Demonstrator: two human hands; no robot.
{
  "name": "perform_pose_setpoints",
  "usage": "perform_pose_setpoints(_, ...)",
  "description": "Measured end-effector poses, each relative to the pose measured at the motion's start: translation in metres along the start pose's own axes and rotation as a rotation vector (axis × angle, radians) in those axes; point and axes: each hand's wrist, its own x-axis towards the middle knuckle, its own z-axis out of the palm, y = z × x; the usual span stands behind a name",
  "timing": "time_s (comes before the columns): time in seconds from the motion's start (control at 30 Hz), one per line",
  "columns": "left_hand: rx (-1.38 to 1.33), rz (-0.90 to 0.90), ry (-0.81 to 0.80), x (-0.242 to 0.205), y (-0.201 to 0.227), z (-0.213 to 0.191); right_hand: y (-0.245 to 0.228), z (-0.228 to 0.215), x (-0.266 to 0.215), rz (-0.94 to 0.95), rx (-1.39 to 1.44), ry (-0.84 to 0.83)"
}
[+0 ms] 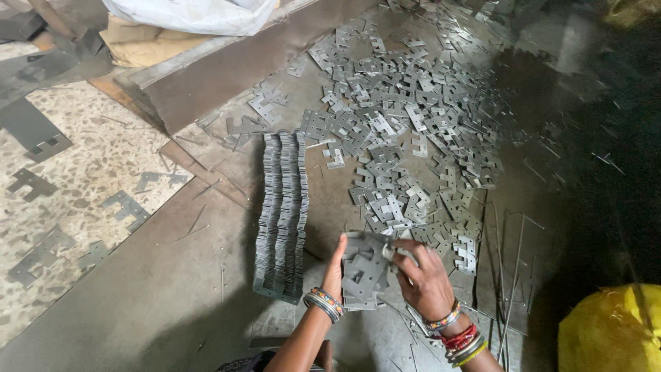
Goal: The person sits on the floor and repeatedly picks up small metal brackets from a scattered pile, aligns them, and stacks them into neat columns. The person occasionally adjusts the stacks to keep them aligned.
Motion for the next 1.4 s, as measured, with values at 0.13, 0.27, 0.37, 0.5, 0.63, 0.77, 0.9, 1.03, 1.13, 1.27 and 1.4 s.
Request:
perform_pose_setpoints(0.13, 0.165, 0.134, -0.133, 0.008, -0.01, -0.015, 0.039, 0.041, -0.02, 0.599, -0.162, -0.23)
perform_pose_setpoints(0.27, 0.238, 0.177, -0.127, 0.014, -0.012, -0.016, 0.088, 0.109, -0.061, 0.951, -0.27, -0.551)
perform_pose_setpoints(0.37, 0.243, 0.176, -0.065, 0.008, -0.009, -0.014, 0.094, 0.15, -0.085, 0.977, -0.315, -0.591)
perform_pose_setpoints(0.5, 0.238, 0.232, -0.09, -0.001, -0.005, -0.004, 0.097, 0.136, -0.093, 0.914, -0.257, -0.551)
perform_pose_setpoints(0.63, 0.174, 0.236, -0.059, -0.005, -0.005, -0.004, 0.105, 0.075, -0.08, 1.028, 0.098, -0.226)
perform_pose_setpoints(0.77, 0.095, 0.158, 0.005, 0.0, -0.01, -0.01, 0.096, 0.042, -0.068, 1.202, 1.007, 0.033)
perform_pose_setpoints(0.9, -0.01, 0.21, -0.098, 0.009, -0.013, -0.014, 0.086, 0.058, -0.061, 1.074, 0.725, -0.093)
perform_pose_setpoints(1.03, 0.028, 0.241, -0.103, 0.014, -0.012, -0.02, 0.075, 0.099, -0.08, 0.928, -0.184, -0.587)
perform_pose_setpoints(1.13, 0.043, 0.223, -0.077, 0.016, -0.012, -0.022, 0.072, 0.113, -0.09, 0.79, -0.327, -0.621)
perform_pose_setpoints(1.27, 0.008, 0.199, -0.087, 0.017, -0.011, -0.021, 0.082, 0.088, -0.074, 0.999, -0.265, -0.525)
perform_pose_setpoints(1.4, 0.003, 0.177, -0.064, 0.016, -0.011, -0.021, 0.089, 0.035, -0.056, 1.037, 0.552, -0.084)
